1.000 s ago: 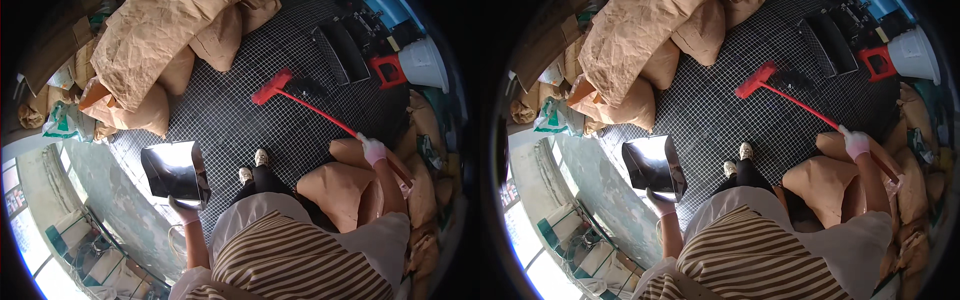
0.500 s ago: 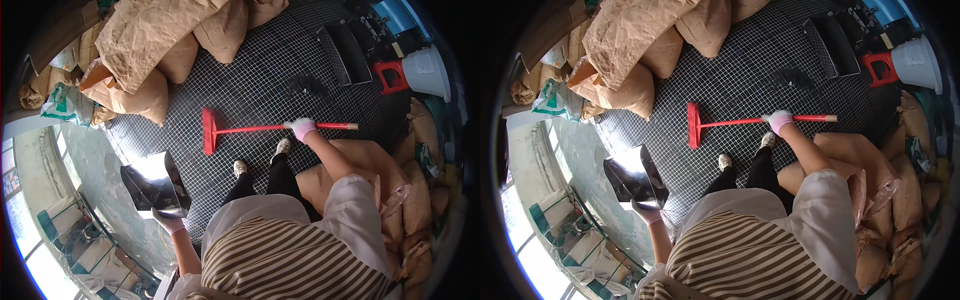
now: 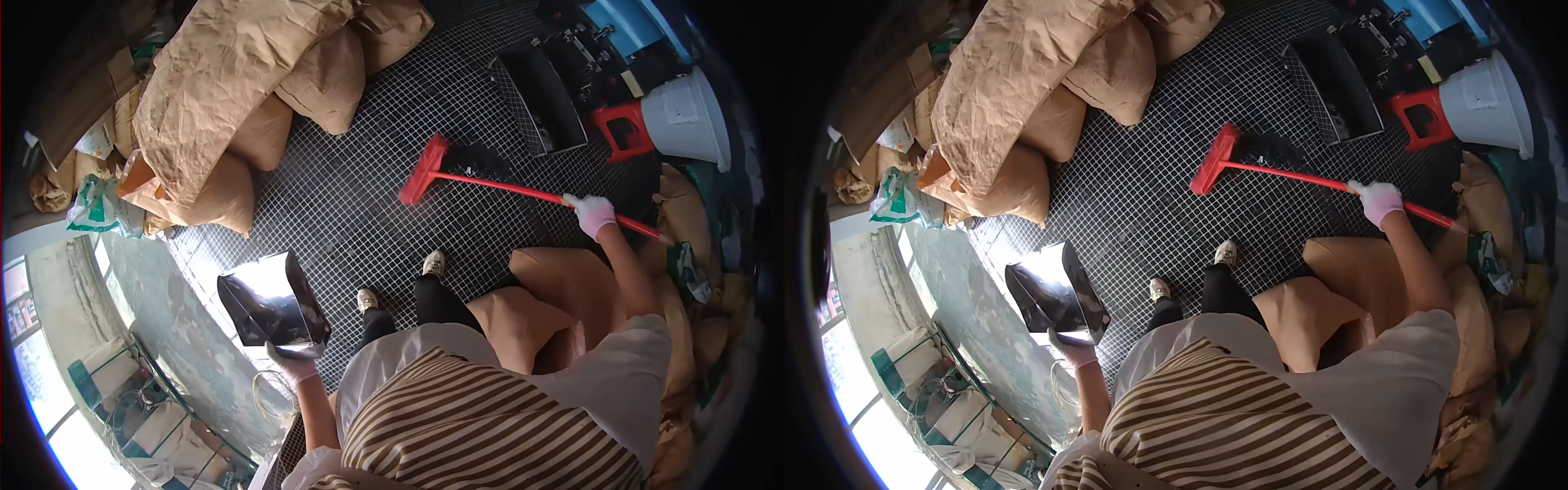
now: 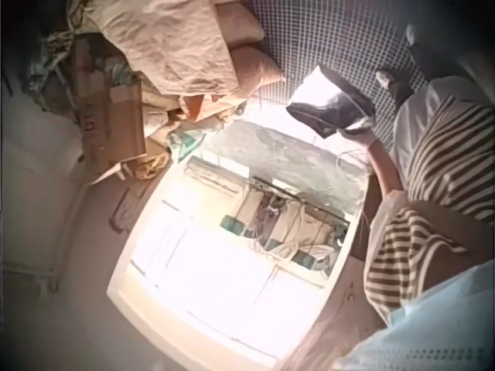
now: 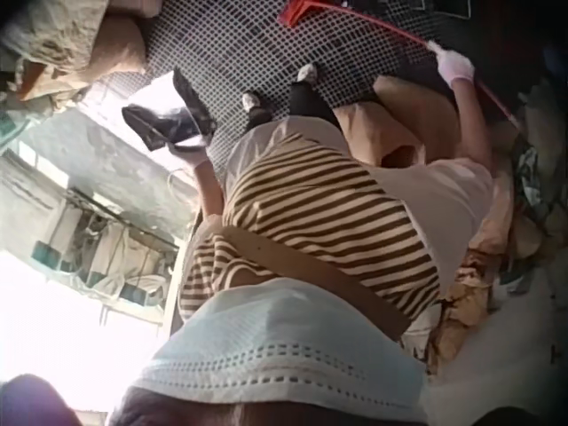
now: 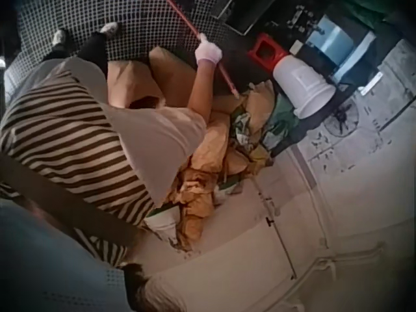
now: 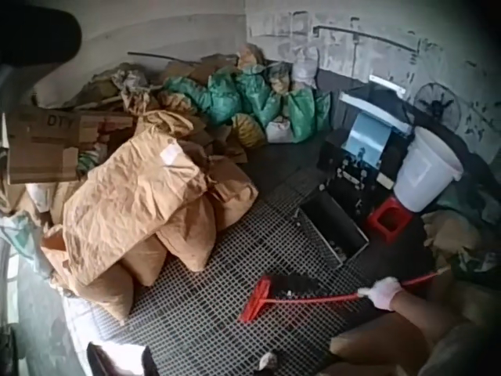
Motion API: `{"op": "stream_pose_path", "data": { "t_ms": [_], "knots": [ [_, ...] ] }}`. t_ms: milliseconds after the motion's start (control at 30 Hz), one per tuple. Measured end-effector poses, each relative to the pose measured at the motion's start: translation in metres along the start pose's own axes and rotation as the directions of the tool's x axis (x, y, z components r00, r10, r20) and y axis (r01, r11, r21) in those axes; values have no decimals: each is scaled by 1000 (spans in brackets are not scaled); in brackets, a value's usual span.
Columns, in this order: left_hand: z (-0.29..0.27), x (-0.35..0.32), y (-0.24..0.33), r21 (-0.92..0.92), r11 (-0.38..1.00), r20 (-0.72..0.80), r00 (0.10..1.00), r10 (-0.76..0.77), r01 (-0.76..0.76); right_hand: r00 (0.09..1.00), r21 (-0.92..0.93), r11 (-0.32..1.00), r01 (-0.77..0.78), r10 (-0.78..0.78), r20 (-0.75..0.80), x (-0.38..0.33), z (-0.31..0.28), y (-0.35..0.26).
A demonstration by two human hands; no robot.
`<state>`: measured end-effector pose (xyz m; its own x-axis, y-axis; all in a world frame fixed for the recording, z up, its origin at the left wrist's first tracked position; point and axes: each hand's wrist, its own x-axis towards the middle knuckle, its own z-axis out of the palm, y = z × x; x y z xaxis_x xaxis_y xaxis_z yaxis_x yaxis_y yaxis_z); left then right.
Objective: Sweeping debris from a grated industrial floor into a dustpan using a broom.
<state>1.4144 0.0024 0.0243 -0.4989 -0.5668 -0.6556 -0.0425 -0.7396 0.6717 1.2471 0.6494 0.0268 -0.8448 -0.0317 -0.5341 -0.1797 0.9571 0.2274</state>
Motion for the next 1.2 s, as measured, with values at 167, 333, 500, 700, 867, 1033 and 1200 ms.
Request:
{"op": "stream_pose_path", "data": {
  "t_ms": [167,333,500,700,867,1033,1200],
  "knots": [
    [39,3,-34,32,998,145,988,-49,45,995,185,982,-21,38,-92,28,15,-4],
    [83,11,-59,208,977,205,974,-96,52,854,529,672,-518,374,361,98,63,-28],
    [114,9,-68,286,956,253,957,-142,67,847,479,711,-515,336,411,69,104,5],
    [144,7,-96,350,932,329,919,-217,95,830,576,600,-556,372,415,-39,196,32],
    [159,12,-107,337,931,392,879,-272,139,801,529,630,-568,277,530,-126,189,16],
    [183,20,-114,337,933,432,861,-269,123,814,572,579,-580,382,438,-186,168,-7],
    [210,38,-116,323,929,448,835,-318,181,801,601,532,-597,444,402,-167,151,-28]
  ]
}}
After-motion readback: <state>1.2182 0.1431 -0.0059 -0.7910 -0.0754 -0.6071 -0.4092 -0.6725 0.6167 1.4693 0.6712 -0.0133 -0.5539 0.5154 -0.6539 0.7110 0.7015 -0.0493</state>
